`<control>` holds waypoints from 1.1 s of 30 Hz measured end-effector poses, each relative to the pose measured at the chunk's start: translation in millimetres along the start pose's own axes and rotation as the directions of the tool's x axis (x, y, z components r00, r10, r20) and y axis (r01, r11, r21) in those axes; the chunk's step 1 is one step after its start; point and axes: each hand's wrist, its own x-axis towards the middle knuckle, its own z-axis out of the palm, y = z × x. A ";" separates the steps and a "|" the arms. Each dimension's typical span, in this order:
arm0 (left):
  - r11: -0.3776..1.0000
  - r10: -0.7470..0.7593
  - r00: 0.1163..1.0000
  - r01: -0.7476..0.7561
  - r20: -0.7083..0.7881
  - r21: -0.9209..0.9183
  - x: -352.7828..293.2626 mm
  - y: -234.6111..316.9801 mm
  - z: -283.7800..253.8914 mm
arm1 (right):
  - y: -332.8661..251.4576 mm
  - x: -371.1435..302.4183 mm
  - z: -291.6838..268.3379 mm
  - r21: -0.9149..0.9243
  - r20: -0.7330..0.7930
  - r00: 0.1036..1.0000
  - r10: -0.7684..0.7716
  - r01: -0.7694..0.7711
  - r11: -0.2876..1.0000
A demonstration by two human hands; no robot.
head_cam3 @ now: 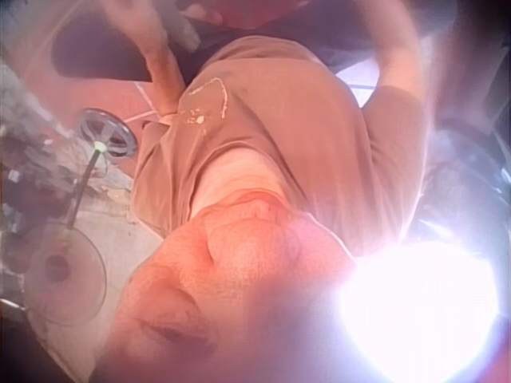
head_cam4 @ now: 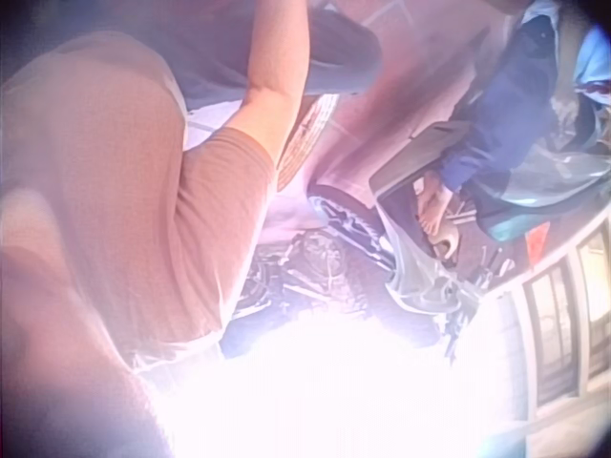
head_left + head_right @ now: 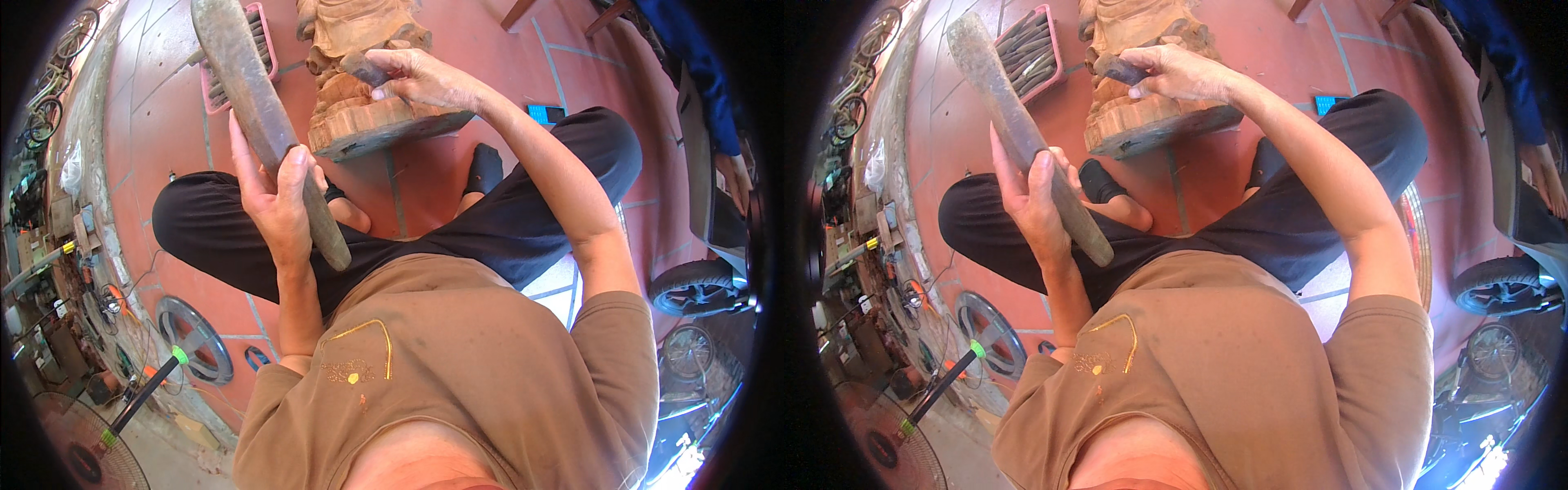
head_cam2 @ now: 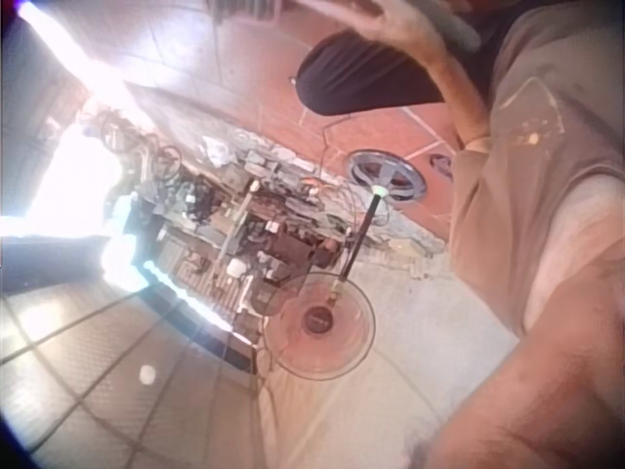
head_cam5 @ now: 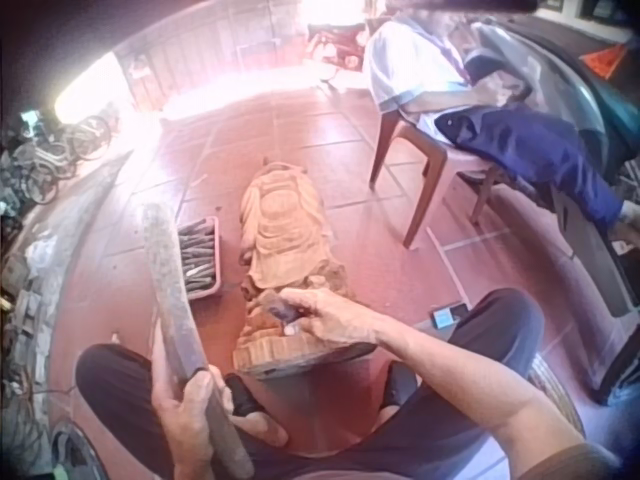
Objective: The person carves a wooden sculpture using a chisel and mallet. They hold the chisel against the wood and strike it repeatedly with the mallet to shape the piece.
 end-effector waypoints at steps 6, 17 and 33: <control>0.916 -0.216 0.960 0.137 0.177 0.377 5.5 -23.0 -6.0 | 6.9 3.2 4.5 0.045 0.019 1.000 0.012 -0.013 0.999; 0.993 0.088 0.995 -0.084 -0.039 0.083 4.4 -20.3 8.5 | 1.5 3.2 1.0 0.029 0.058 0.998 0.040 -0.042 0.999; 0.978 -0.208 0.977 0.209 0.047 -0.019 11.0 -38.3 -8.7 | 9.1 31.6 26.1 -0.338 0.090 0.996 0.010 0.021 0.941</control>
